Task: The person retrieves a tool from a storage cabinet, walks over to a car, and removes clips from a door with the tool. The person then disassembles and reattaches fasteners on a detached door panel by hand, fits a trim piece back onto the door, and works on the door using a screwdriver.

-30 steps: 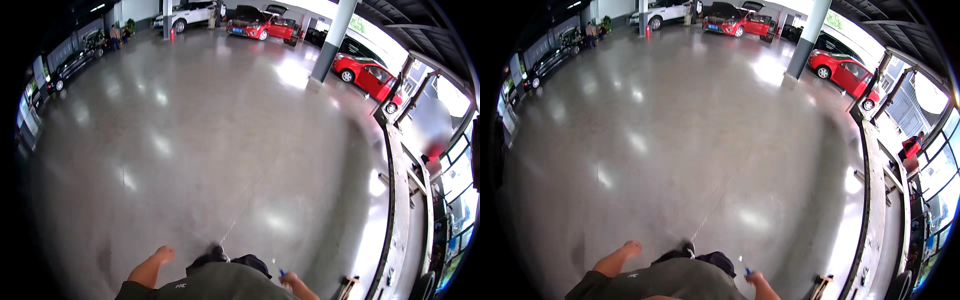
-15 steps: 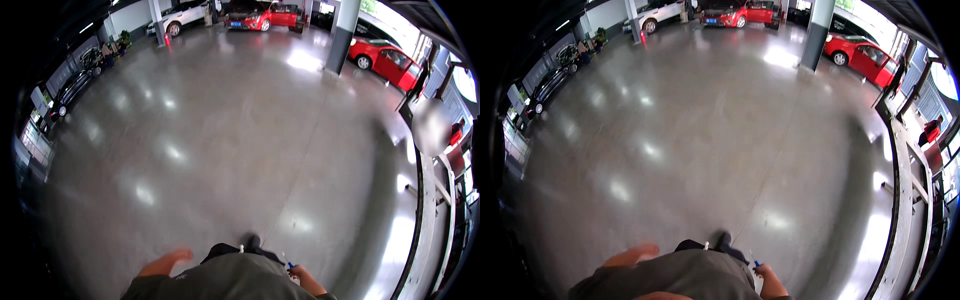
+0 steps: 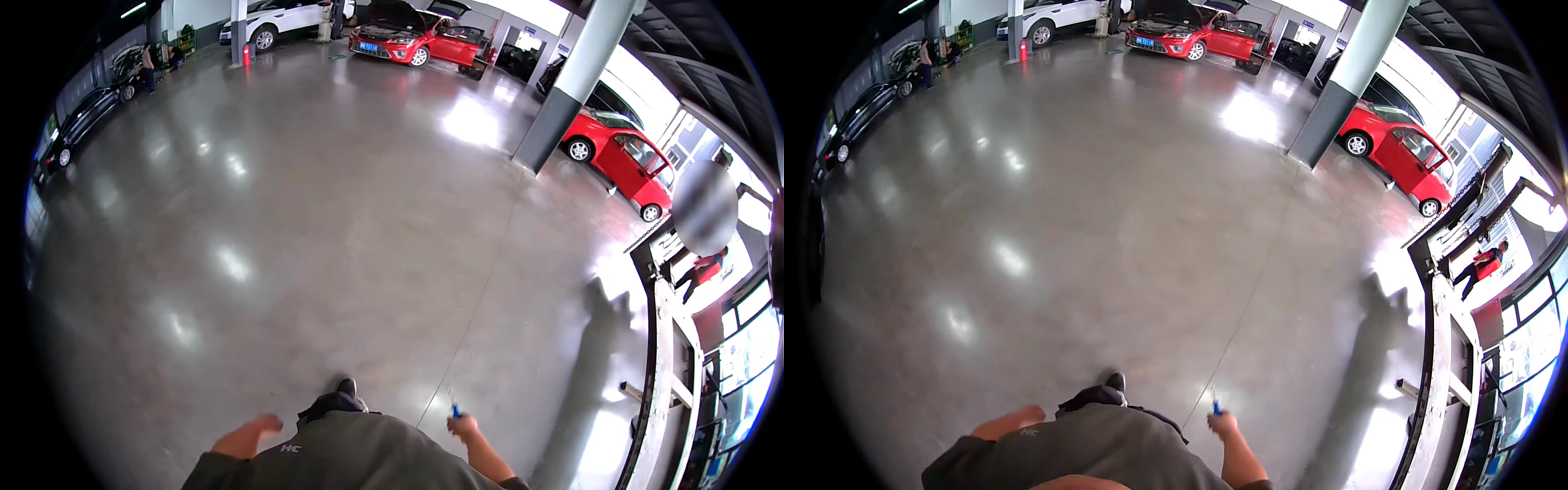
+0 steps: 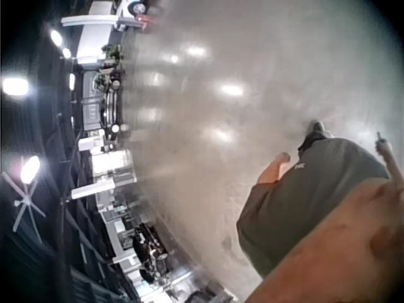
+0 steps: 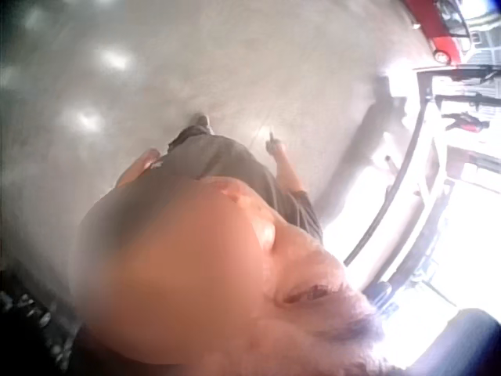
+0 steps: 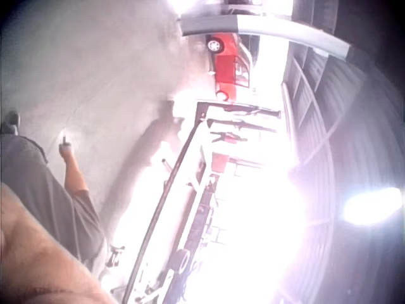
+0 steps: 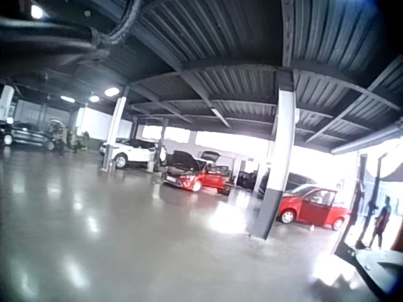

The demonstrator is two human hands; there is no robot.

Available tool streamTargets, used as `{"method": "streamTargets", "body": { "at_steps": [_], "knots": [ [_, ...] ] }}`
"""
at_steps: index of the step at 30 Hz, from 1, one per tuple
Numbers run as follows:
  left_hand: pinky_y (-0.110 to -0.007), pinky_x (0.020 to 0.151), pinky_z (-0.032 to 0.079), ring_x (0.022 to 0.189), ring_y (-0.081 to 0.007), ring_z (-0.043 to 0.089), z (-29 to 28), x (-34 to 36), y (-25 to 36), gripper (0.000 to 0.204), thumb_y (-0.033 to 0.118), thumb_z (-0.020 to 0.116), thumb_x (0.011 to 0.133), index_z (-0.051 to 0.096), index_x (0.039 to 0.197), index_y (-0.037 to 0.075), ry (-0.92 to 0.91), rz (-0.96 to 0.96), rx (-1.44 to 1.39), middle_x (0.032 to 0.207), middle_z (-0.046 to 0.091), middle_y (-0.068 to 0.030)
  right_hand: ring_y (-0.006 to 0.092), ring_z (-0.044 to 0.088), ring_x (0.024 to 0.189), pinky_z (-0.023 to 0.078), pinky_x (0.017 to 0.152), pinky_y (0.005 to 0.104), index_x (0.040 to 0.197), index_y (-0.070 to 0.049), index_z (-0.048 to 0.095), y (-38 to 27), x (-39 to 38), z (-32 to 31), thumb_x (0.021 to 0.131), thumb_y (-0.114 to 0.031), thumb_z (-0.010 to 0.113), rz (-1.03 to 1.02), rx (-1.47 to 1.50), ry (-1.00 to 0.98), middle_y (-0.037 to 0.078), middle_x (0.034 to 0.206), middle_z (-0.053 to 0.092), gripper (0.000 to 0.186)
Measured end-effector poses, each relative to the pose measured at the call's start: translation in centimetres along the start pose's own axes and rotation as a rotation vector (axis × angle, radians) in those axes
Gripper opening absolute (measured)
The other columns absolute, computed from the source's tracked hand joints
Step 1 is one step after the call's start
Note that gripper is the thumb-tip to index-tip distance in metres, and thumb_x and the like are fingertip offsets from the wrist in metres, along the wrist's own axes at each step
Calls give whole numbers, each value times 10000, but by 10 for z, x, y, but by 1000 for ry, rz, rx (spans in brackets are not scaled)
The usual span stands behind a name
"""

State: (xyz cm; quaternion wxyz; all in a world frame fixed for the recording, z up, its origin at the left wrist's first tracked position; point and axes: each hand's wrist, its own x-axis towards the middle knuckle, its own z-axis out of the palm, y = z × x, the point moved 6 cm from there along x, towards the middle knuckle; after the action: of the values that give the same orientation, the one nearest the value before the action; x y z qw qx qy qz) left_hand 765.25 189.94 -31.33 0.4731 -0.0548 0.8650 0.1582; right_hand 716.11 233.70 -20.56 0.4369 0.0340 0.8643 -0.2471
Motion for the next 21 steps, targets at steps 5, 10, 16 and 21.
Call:
{"method": "streamTargets", "body": {
  "at_steps": [5,10,16,21],
  "knots": [
    [-466,926,569,1053,-373,729,-445,55,-118,314,321,603,987,738,1112,67,747,-349,-734,1073,778,-160,177,692,672,566,616,364,874,-104,759,-23,75,-34,878,-442,774,148,-272,-183,43,766,736,339],
    [-452,867,576,968,-341,739,-709,149,-202,288,312,618,992,736,1080,65,999,-212,-863,1001,776,-156,160,713,768,578,654,381,888,-100,768,-119,211,-83,900,-438,765,342,-80,-312,66,838,749,339],
    [-466,871,544,963,-286,697,-777,299,-243,264,323,646,964,742,1069,100,298,-204,-566,1059,750,-156,140,738,883,592,701,401,906,-95,778,-335,466,-233,927,-434,754,291,-247,-396,94,923,764,341],
    [-461,895,546,989,-294,696,-878,358,-243,267,303,640,980,720,1115,87,-43,-241,-846,1080,743,-167,226,695,791,565,745,386,943,-20,708,-699,601,-461,882,-361,743,-261,99,254,102,867,731,347]
  ]
}}
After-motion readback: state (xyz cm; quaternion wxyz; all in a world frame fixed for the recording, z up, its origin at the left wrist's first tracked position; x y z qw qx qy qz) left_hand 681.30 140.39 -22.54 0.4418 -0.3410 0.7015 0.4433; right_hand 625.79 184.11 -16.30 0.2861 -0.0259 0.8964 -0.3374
